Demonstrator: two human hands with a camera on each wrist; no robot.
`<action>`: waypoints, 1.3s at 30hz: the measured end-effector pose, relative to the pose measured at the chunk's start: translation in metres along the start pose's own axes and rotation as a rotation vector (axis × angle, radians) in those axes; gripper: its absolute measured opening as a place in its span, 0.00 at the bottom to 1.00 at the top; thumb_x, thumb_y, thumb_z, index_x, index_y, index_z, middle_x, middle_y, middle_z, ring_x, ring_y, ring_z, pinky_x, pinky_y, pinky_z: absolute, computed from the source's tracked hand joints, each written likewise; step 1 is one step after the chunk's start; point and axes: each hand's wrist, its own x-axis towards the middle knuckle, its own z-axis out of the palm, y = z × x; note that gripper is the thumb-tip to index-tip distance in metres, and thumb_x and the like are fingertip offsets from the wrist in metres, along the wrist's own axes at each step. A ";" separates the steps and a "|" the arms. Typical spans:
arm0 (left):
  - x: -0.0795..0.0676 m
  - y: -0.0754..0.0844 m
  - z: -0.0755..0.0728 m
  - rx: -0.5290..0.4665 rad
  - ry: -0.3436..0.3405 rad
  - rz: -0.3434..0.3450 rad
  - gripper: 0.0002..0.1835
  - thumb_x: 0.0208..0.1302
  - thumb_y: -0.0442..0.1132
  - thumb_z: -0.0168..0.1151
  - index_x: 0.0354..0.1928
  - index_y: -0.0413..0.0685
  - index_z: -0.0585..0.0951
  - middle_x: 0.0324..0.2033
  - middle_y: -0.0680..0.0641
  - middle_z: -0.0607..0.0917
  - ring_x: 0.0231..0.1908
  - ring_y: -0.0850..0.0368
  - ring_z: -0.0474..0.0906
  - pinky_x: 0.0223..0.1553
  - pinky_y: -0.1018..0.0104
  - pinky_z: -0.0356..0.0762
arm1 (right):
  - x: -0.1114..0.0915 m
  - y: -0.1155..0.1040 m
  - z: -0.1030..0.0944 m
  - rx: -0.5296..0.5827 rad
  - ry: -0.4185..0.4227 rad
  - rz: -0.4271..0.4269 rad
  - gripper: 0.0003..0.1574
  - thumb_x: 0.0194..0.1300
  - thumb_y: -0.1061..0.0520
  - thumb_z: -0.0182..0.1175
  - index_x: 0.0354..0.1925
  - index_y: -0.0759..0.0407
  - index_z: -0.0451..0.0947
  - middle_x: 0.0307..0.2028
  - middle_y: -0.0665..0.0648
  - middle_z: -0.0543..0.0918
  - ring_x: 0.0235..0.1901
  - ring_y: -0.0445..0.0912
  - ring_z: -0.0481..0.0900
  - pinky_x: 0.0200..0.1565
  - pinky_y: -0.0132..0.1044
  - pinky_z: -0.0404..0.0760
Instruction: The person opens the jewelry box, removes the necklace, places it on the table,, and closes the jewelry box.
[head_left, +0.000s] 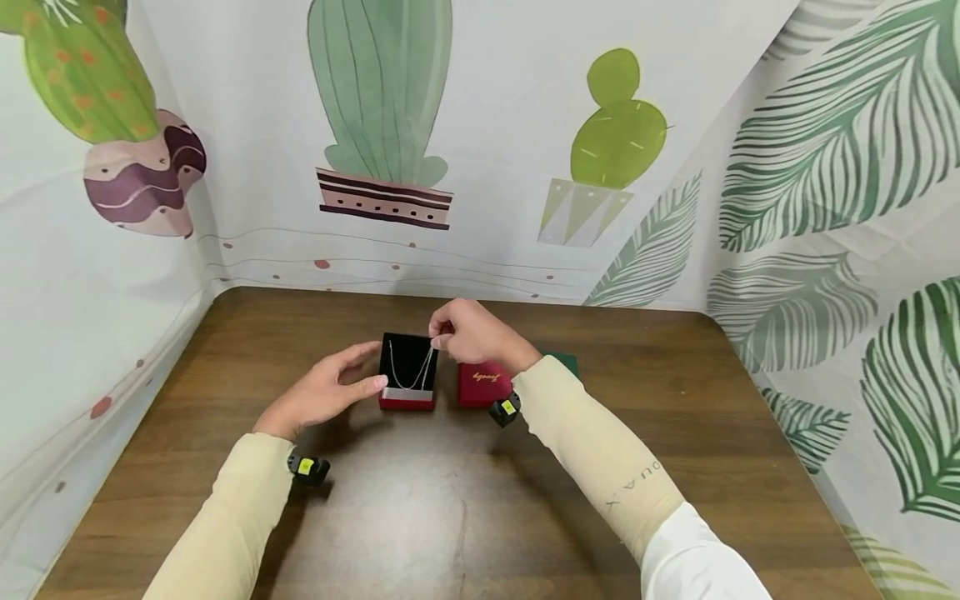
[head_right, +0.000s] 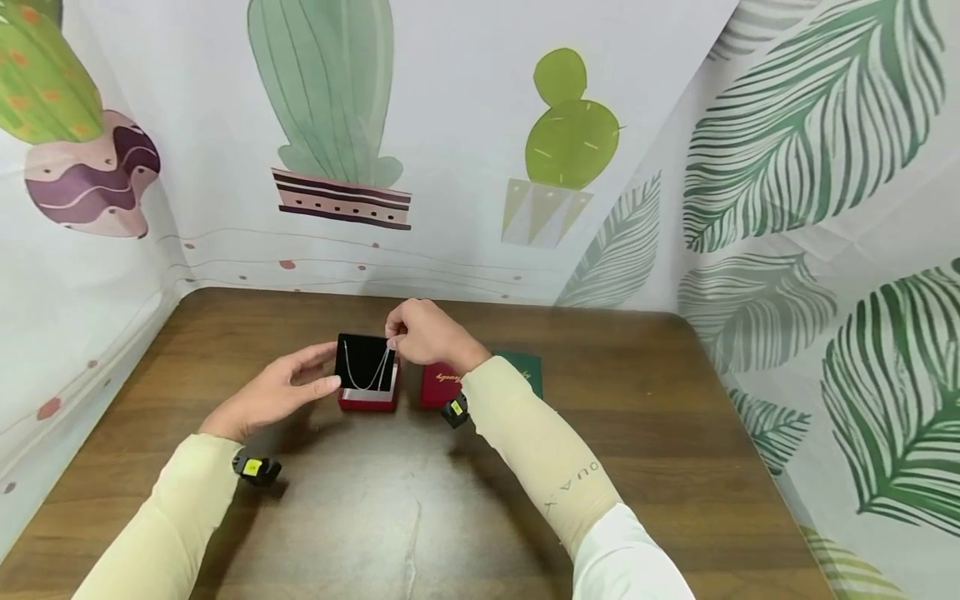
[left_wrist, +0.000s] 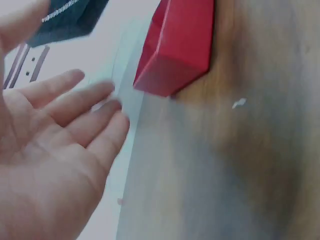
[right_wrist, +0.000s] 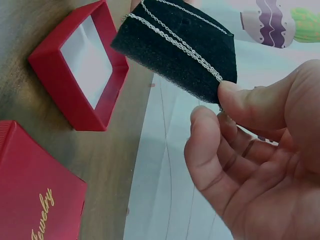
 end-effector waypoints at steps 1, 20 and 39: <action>-0.002 0.001 0.002 -0.034 0.005 0.008 0.41 0.74 0.53 0.64 0.79 0.42 0.62 0.77 0.38 0.67 0.76 0.35 0.66 0.73 0.37 0.68 | 0.000 0.000 0.000 0.005 -0.002 0.003 0.07 0.74 0.63 0.60 0.37 0.63 0.84 0.31 0.61 0.83 0.21 0.42 0.75 0.32 0.32 0.76; -0.004 0.016 0.030 -0.521 0.050 -0.021 0.20 0.77 0.27 0.52 0.64 0.16 0.70 0.51 0.26 0.86 0.39 0.55 0.92 0.45 0.62 0.89 | -0.003 -0.017 -0.027 0.031 0.169 -0.100 0.05 0.72 0.67 0.61 0.36 0.62 0.81 0.28 0.60 0.83 0.28 0.45 0.78 0.33 0.31 0.76; -0.010 0.014 0.047 -0.491 0.027 -0.056 0.13 0.75 0.25 0.55 0.54 0.19 0.73 0.43 0.32 0.89 0.43 0.33 0.90 0.43 0.57 0.90 | -0.011 -0.029 -0.066 -0.073 0.408 -0.133 0.04 0.72 0.65 0.62 0.37 0.62 0.83 0.31 0.57 0.82 0.31 0.48 0.75 0.37 0.36 0.76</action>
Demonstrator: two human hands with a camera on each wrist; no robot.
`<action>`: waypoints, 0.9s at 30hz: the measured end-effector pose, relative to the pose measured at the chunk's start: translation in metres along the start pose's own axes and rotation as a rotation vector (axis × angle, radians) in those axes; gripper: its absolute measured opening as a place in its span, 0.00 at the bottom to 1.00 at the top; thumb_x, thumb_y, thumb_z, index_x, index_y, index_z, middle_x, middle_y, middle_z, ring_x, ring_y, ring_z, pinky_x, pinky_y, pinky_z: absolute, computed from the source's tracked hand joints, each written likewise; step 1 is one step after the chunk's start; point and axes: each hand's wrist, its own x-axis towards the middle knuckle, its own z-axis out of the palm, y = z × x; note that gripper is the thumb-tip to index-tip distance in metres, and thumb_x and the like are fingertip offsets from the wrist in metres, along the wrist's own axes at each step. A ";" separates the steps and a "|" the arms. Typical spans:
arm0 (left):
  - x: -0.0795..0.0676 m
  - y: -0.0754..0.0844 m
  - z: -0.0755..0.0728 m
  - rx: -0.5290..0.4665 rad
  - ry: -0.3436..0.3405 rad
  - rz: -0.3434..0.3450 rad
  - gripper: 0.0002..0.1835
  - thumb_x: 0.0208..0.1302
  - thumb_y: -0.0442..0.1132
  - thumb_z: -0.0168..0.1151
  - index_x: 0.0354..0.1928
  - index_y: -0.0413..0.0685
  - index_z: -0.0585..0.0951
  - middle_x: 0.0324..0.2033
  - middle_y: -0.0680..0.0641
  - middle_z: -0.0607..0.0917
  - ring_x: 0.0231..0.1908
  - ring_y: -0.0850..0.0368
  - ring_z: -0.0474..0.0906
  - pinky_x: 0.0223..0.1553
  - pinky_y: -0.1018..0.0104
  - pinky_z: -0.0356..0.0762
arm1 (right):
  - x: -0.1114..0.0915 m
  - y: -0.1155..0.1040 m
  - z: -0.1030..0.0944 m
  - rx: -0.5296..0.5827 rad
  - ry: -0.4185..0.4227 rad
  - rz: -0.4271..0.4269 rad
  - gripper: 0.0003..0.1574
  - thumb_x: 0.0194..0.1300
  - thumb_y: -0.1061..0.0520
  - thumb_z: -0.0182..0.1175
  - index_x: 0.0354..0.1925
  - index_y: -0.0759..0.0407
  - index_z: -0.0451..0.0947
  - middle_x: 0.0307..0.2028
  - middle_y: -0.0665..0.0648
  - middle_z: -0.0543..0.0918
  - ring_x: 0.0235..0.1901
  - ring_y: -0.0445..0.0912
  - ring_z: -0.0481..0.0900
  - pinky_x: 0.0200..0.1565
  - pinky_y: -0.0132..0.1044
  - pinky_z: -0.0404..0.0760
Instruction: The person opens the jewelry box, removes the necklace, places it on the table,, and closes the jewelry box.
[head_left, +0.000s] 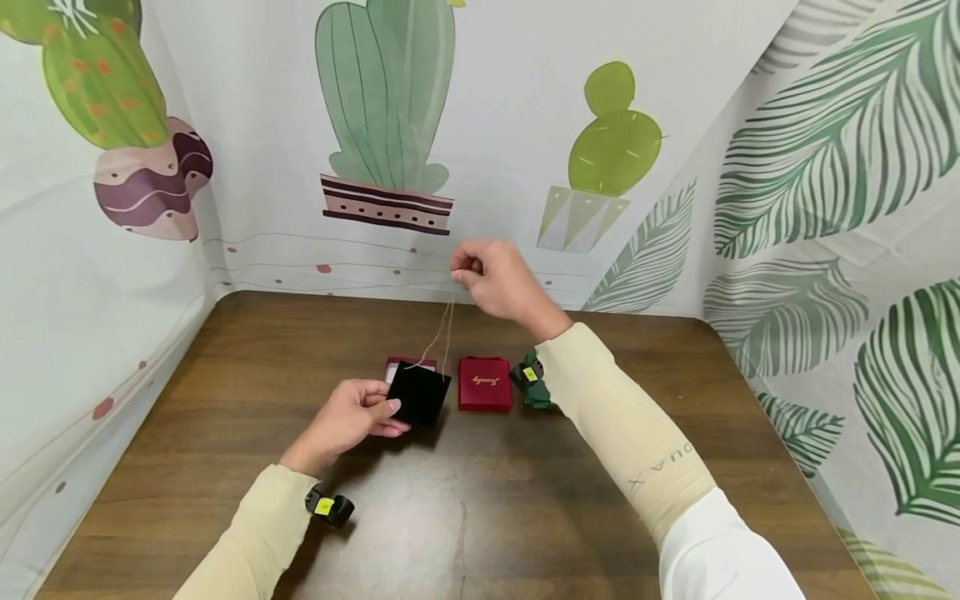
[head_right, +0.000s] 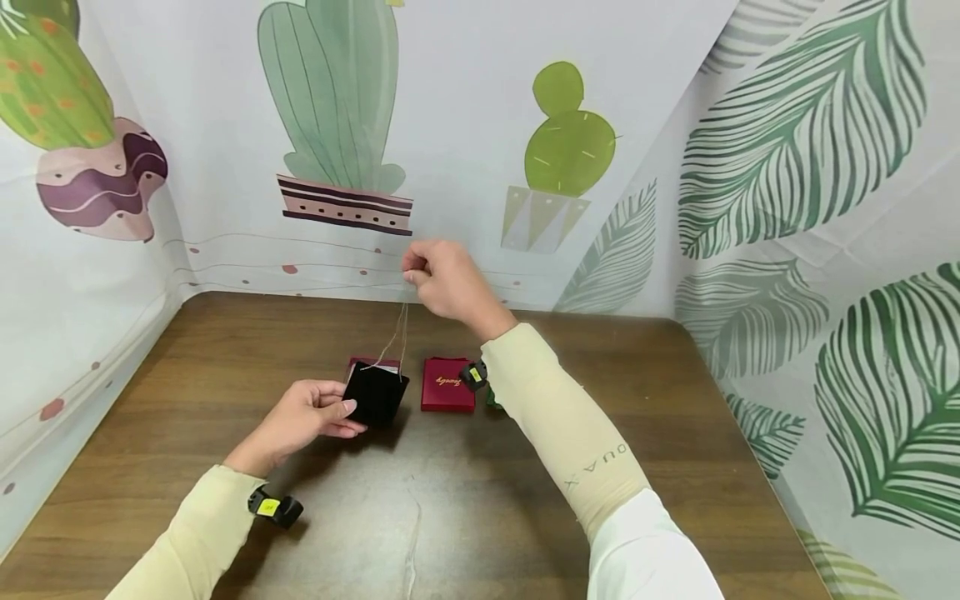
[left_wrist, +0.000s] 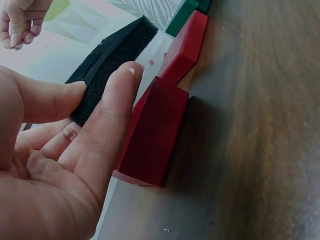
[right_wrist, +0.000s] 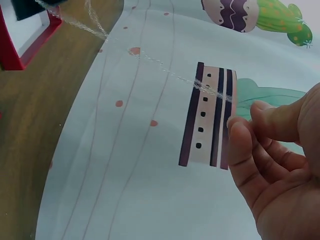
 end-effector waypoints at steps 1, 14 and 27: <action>0.000 0.000 0.000 0.002 0.000 0.001 0.13 0.75 0.25 0.55 0.54 0.18 0.73 0.43 0.32 0.89 0.43 0.33 0.90 0.43 0.58 0.90 | 0.000 -0.001 -0.001 -0.003 0.006 0.001 0.04 0.72 0.65 0.62 0.37 0.62 0.83 0.32 0.58 0.82 0.31 0.48 0.75 0.37 0.36 0.76; -0.002 0.003 -0.002 0.055 -0.067 0.031 0.09 0.74 0.26 0.56 0.32 0.33 0.70 0.23 0.51 0.78 0.43 0.31 0.90 0.43 0.55 0.90 | 0.004 -0.003 -0.011 -0.063 0.064 -0.025 0.04 0.71 0.65 0.64 0.36 0.62 0.83 0.35 0.59 0.84 0.33 0.49 0.76 0.40 0.38 0.77; -0.008 0.001 -0.003 0.115 -0.126 0.098 0.06 0.73 0.22 0.54 0.41 0.21 0.78 0.44 0.25 0.87 0.41 0.33 0.90 0.44 0.55 0.90 | 0.006 0.001 -0.012 -0.065 0.144 0.014 0.05 0.69 0.67 0.63 0.35 0.63 0.84 0.33 0.59 0.85 0.31 0.48 0.76 0.38 0.35 0.76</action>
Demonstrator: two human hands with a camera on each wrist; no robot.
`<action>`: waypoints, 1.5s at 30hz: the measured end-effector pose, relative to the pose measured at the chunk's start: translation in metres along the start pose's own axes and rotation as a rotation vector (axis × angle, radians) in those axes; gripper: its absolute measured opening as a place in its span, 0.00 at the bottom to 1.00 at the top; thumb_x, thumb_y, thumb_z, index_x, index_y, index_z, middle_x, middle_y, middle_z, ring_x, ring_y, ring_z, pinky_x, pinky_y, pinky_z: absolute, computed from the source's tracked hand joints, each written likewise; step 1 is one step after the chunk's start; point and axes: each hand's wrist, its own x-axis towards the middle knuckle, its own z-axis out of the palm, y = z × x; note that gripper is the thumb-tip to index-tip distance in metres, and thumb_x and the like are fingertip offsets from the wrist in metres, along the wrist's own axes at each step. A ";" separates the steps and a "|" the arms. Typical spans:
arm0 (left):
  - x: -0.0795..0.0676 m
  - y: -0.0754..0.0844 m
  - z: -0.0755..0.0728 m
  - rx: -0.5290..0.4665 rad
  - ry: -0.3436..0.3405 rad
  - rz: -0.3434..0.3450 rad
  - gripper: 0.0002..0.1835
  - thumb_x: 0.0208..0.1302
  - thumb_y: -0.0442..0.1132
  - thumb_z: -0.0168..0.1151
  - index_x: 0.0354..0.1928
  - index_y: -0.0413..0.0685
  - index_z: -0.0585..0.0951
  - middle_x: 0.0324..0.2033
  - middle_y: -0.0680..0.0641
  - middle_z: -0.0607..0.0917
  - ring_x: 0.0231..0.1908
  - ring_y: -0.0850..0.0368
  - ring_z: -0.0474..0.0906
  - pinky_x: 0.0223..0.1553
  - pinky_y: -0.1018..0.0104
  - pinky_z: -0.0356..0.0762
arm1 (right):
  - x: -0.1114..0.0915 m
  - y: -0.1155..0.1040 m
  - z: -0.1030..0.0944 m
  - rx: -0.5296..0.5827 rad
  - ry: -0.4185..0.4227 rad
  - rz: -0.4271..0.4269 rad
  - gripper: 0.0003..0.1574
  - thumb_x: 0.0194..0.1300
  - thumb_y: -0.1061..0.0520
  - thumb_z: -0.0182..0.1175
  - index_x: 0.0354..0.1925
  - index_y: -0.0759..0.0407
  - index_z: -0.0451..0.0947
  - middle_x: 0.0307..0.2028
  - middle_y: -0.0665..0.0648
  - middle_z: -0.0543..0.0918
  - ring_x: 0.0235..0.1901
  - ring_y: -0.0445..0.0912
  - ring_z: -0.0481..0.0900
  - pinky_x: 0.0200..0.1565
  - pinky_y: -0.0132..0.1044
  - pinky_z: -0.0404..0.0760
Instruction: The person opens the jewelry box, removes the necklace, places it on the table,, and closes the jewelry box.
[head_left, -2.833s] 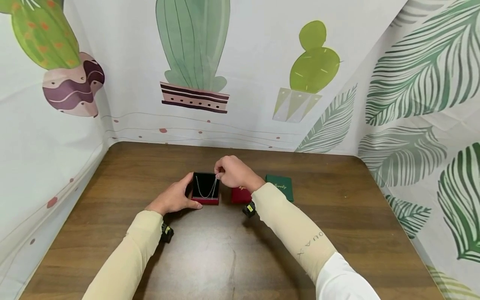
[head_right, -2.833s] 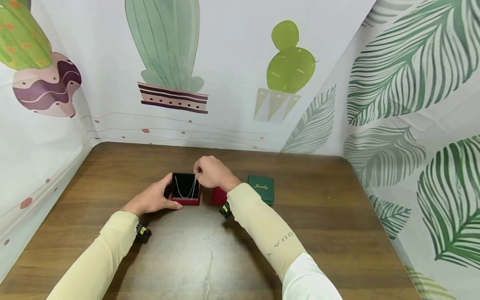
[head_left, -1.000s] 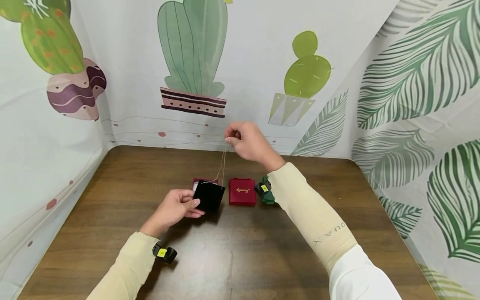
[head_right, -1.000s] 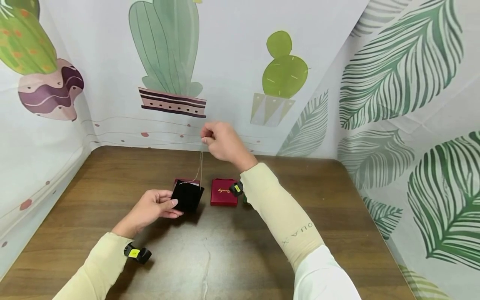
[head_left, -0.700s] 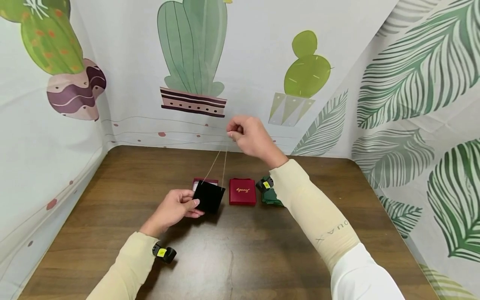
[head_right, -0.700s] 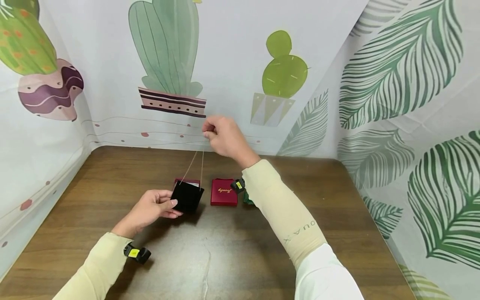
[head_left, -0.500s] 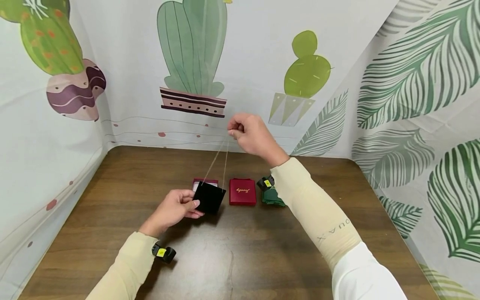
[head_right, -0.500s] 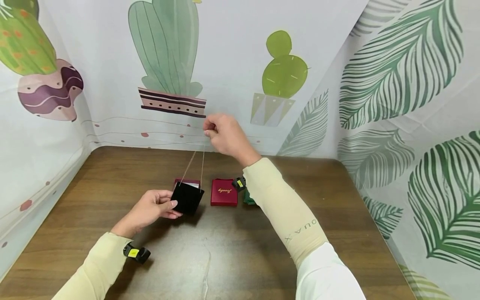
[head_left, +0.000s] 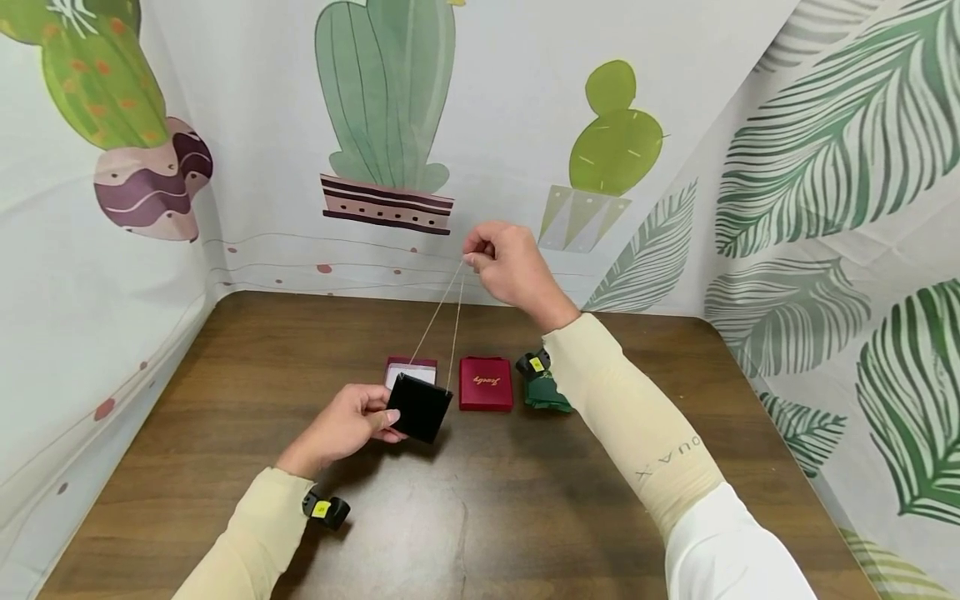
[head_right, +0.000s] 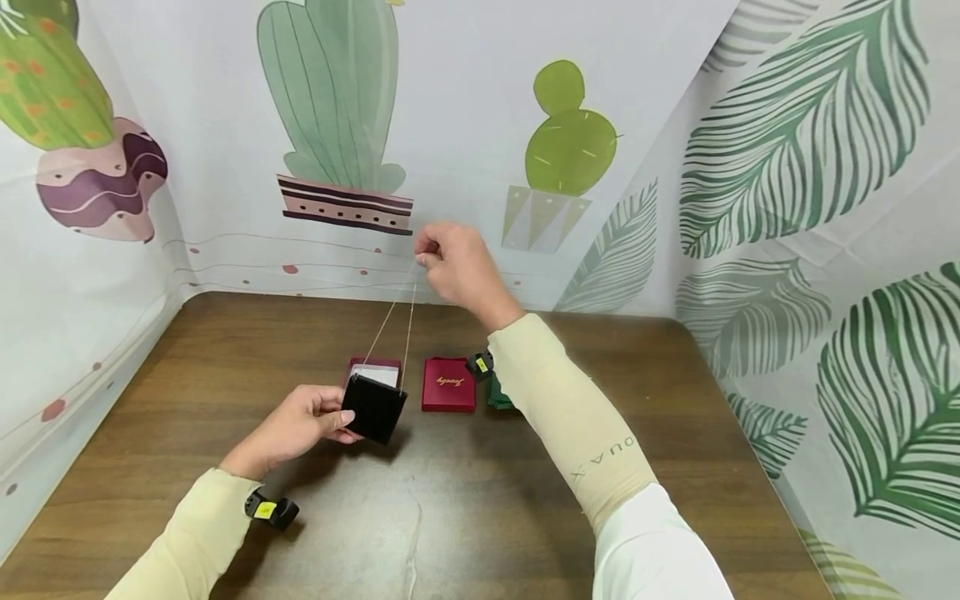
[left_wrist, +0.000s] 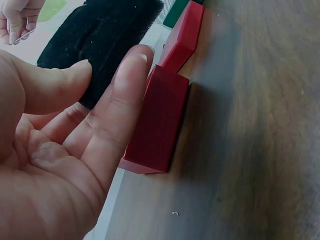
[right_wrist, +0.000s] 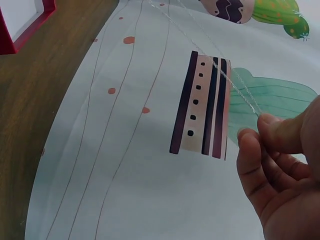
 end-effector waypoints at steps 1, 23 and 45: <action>0.000 0.000 0.000 0.010 0.000 0.006 0.06 0.73 0.22 0.54 0.41 0.21 0.79 0.44 0.25 0.87 0.40 0.33 0.90 0.44 0.54 0.90 | 0.000 0.000 0.001 -0.001 0.006 0.002 0.05 0.69 0.67 0.63 0.35 0.63 0.84 0.32 0.59 0.85 0.30 0.48 0.77 0.38 0.35 0.76; -0.010 -0.001 -0.007 0.156 0.295 -0.036 0.22 0.67 0.33 0.68 0.62 0.39 0.81 0.37 0.40 0.88 0.30 0.51 0.83 0.32 0.62 0.83 | 0.005 0.017 -0.003 0.128 0.132 0.128 0.04 0.68 0.63 0.68 0.36 0.63 0.83 0.32 0.63 0.88 0.29 0.49 0.84 0.31 0.32 0.82; -0.014 -0.007 -0.012 0.184 0.350 -0.040 0.23 0.67 0.40 0.72 0.62 0.43 0.84 0.45 0.39 0.87 0.40 0.56 0.81 0.38 0.69 0.82 | 0.021 0.020 0.029 0.068 0.147 0.093 0.05 0.69 0.63 0.63 0.35 0.61 0.84 0.32 0.60 0.89 0.33 0.49 0.84 0.38 0.38 0.81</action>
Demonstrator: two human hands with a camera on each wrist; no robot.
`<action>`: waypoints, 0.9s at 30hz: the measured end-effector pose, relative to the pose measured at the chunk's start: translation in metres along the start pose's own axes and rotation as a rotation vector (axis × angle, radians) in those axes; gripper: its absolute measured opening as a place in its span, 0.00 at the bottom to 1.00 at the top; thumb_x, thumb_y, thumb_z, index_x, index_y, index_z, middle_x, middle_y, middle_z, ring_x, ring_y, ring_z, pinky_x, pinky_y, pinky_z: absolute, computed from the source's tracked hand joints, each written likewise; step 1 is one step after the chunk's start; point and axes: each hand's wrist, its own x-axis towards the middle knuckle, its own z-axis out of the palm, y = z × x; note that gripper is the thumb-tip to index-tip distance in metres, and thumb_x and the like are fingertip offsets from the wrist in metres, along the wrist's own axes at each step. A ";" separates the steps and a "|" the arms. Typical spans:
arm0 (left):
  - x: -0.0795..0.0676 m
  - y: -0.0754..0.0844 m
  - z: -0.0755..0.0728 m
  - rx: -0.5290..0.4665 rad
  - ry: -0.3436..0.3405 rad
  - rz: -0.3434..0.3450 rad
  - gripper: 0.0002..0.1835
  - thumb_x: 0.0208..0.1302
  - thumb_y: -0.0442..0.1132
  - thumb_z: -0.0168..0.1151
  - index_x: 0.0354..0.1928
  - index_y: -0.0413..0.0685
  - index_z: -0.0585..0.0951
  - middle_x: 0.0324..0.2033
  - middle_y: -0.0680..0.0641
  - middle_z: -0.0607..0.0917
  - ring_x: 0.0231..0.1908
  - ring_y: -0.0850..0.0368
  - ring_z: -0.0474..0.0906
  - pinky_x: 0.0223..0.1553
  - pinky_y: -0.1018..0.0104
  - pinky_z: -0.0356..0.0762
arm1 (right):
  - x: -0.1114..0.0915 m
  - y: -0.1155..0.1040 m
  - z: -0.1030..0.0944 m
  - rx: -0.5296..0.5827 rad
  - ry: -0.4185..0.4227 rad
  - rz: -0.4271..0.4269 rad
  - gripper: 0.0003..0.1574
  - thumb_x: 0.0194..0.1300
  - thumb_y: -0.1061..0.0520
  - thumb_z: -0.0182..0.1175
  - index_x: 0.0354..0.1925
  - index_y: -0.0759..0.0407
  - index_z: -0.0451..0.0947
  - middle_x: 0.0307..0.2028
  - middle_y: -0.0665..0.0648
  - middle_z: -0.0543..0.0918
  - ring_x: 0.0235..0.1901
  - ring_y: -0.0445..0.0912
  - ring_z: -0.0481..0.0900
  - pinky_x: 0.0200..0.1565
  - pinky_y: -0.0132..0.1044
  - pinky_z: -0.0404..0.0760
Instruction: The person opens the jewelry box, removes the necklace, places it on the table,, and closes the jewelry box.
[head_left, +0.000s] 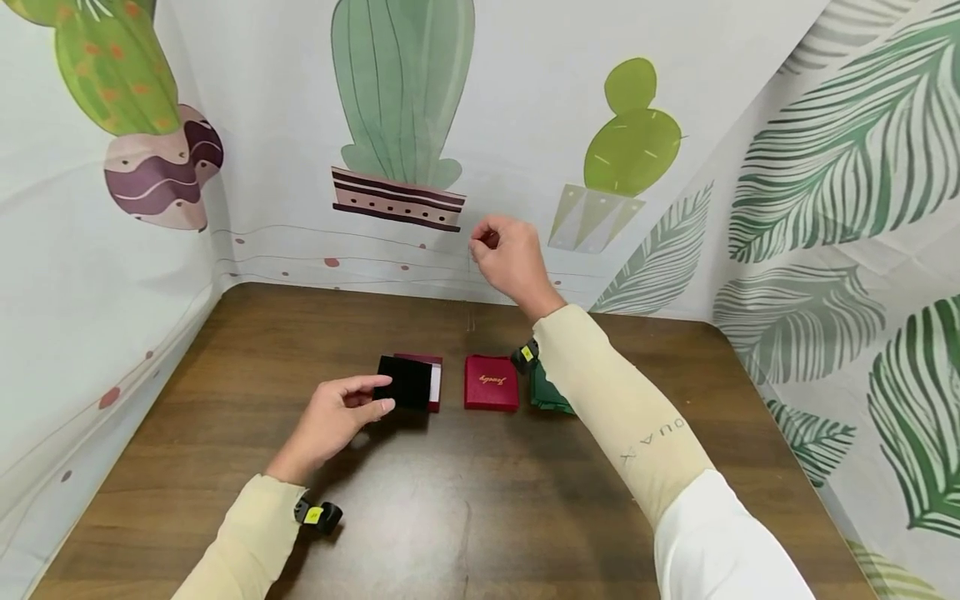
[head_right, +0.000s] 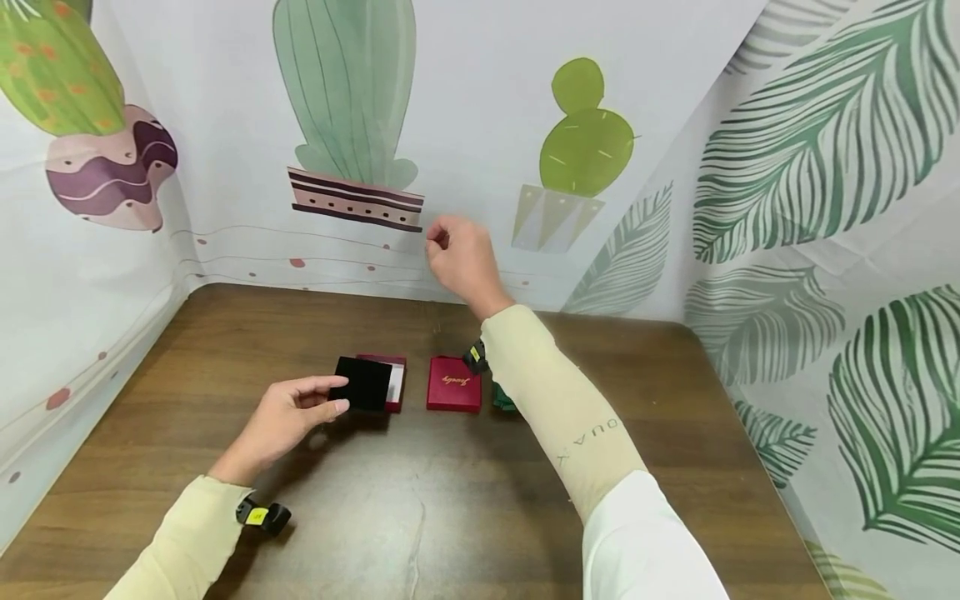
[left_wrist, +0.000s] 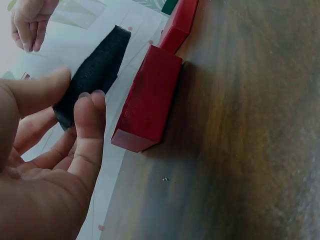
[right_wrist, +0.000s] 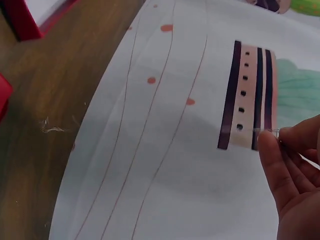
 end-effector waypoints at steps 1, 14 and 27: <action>0.000 0.000 0.001 0.012 -0.007 0.004 0.24 0.65 0.40 0.74 0.63 0.43 0.84 0.45 0.40 0.86 0.40 0.57 0.79 0.38 0.70 0.80 | 0.002 0.001 0.000 -0.014 0.004 -0.001 0.05 0.69 0.63 0.63 0.35 0.61 0.84 0.33 0.60 0.89 0.33 0.50 0.85 0.39 0.39 0.81; 0.000 0.000 0.002 0.066 0.012 0.024 0.24 0.63 0.42 0.76 0.60 0.43 0.86 0.48 0.40 0.88 0.41 0.58 0.81 0.39 0.72 0.80 | -0.036 0.023 0.019 -0.065 -0.143 0.002 0.03 0.68 0.66 0.64 0.36 0.65 0.84 0.35 0.61 0.89 0.35 0.49 0.86 0.40 0.39 0.86; -0.003 -0.003 -0.009 0.065 0.063 0.007 0.24 0.64 0.47 0.75 0.60 0.46 0.86 0.47 0.40 0.91 0.37 0.59 0.88 0.39 0.72 0.82 | -0.119 0.029 0.047 -0.256 -0.390 -0.146 0.05 0.67 0.66 0.64 0.37 0.61 0.86 0.36 0.54 0.88 0.33 0.43 0.82 0.41 0.38 0.86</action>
